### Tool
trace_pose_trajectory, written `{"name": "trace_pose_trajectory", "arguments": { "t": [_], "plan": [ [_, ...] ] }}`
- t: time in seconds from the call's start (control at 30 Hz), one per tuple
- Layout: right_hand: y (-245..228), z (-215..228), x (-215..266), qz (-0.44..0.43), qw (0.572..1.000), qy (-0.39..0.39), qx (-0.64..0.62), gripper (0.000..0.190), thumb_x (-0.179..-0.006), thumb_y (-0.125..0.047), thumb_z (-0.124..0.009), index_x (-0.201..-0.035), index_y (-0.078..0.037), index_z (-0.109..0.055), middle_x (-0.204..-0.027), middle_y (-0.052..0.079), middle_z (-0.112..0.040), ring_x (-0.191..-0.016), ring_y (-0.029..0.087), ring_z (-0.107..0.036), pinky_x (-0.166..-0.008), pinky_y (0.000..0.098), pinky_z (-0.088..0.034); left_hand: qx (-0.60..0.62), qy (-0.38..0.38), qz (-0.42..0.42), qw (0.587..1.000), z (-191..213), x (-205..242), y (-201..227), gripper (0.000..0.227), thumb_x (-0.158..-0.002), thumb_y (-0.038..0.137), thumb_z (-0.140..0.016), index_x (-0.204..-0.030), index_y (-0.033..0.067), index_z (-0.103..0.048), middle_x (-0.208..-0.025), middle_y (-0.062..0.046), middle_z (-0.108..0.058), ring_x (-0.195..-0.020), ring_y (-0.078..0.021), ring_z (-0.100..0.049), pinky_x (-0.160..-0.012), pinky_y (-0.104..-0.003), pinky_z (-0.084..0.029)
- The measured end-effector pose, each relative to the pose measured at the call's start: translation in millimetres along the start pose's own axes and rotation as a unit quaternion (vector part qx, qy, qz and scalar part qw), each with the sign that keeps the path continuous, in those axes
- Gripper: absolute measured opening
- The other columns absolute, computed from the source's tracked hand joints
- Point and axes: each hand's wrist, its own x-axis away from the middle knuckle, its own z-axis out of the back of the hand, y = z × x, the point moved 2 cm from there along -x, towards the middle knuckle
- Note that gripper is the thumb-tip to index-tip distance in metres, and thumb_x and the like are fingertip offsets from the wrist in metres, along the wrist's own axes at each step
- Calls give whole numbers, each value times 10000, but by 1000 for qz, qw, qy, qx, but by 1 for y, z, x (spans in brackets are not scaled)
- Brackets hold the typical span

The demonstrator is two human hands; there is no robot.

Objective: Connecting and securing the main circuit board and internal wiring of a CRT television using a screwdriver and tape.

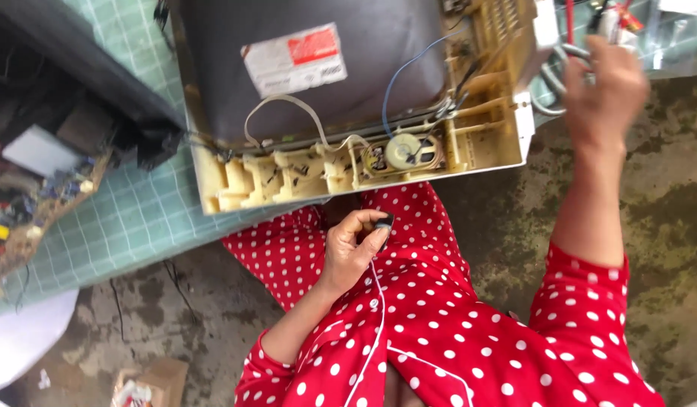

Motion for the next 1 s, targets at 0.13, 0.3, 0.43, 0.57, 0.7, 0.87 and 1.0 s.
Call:
{"name": "trace_pose_trajectory", "arguments": {
  "t": [0.13,0.3,0.43,0.57,0.7,0.87,1.0],
  "plan": [
    [-92,113,8,61,945,126,-297,68,-1141,202,-687,-1149,200,-755,-1052,318,-758,-901,376,-690,-811,456,-538,-14,20,-40,999,4,10,5,227,-981,224,-681,-1150,73,-690,-903,-14,-704,-750,-92,-629,-671,-238,-552],
    [-202,152,48,44,794,-101,-597,173,-866,-184,-801,-982,-56,-790,-980,128,-766,-899,311,-733,-839,413,-579,-5,60,-128,990,2,14,13,210,-895,59,-768,-1094,0,-735,-755,-120,-719,-668,-159,-669,-625,-314,-585],
    [-246,147,57,68,746,-110,-653,251,-842,-173,-840,-1033,-18,-789,-977,140,-741,-849,281,-729,-797,376,-587,-18,80,-156,984,7,26,13,213,-892,49,-774,-1095,2,-729,-805,-131,-728,-672,-188,-690,-628,-332,-600],
    [-264,152,63,61,731,-125,-668,188,-833,-144,-861,-953,-25,-778,-926,133,-730,-815,264,-733,-765,362,-594,-50,113,-201,972,11,39,6,224,-891,69,-782,-1096,-1,-726,-949,-167,-736,-773,-248,-724,-634,-352,-616],
    [-269,155,67,52,726,-133,-673,131,-860,-103,-846,-903,-17,-757,-891,132,-717,-786,246,-733,-718,338,-584,-67,130,-230,962,10,45,-4,226,-881,71,-792,-1082,-11,-729,-994,-172,-729,-850,-291,-731,-650,-361,-624],
    [-272,154,75,26,724,-149,-673,112,-877,-88,-829,-873,-12,-746,-873,130,-718,-769,240,-722,-709,332,-575,-86,136,-253,954,11,47,0,256,-871,77,-807,-1101,-8,-733,-981,-147,-743,-882,-311,-725,-729,-381,-623],
    [-271,147,81,12,716,-169,-678,120,-891,-100,-823,-850,-30,-735,-881,136,-709,-788,245,-712,-744,344,-567,-70,144,-247,956,10,51,-13,397,-874,67,-806,-1230,-42,-669,-858,-125,-717,-793,-248,-719,-721,-384,-613]
  ]
}}
